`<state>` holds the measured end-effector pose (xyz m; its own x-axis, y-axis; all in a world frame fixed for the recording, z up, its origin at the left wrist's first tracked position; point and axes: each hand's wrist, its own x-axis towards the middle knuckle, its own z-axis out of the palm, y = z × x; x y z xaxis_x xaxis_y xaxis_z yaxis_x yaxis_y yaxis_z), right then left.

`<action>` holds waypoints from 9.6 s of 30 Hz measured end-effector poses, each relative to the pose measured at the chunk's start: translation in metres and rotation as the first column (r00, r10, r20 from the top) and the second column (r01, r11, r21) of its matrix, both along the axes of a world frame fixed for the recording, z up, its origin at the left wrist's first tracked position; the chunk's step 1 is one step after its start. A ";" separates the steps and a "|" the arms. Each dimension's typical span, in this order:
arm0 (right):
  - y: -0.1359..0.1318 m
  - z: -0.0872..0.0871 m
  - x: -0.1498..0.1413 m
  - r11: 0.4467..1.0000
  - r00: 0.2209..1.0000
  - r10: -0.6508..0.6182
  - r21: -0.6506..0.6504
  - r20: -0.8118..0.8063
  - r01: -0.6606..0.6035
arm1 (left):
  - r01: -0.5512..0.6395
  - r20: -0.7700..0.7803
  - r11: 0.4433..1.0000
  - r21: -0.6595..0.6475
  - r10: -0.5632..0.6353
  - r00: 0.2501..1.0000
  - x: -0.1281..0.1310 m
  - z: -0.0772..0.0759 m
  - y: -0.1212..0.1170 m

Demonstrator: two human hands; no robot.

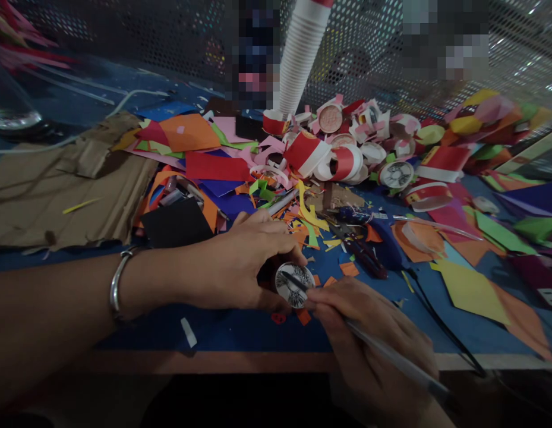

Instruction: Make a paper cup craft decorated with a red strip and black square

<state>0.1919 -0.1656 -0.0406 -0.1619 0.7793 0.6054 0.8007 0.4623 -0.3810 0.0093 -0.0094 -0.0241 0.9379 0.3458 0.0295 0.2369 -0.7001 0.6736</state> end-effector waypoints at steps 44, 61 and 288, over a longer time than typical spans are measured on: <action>0.001 0.001 -0.001 1.000 1.000 0.010 -0.001 0.011 -0.010 | 0.013 -0.001 1.000 -0.009 -0.013 1.000 0.000 0.002 0.000; -0.001 0.008 -0.002 0.999 0.998 -0.009 0.034 0.059 0.007 | 0.004 -0.014 1.000 0.004 -0.004 1.000 0.000 0.002 0.000; 0.002 -0.009 0.002 0.896 0.784 -0.436 -0.126 -0.442 0.426 | -0.167 0.143 0.709 -0.685 0.356 0.923 -0.001 0.013 -0.003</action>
<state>0.1939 -0.1635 -0.0496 0.4784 0.7143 0.5107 0.6530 0.0994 -0.7508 0.0084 -0.0126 -0.0114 0.7980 0.5971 -0.0813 0.1030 -0.0022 0.9947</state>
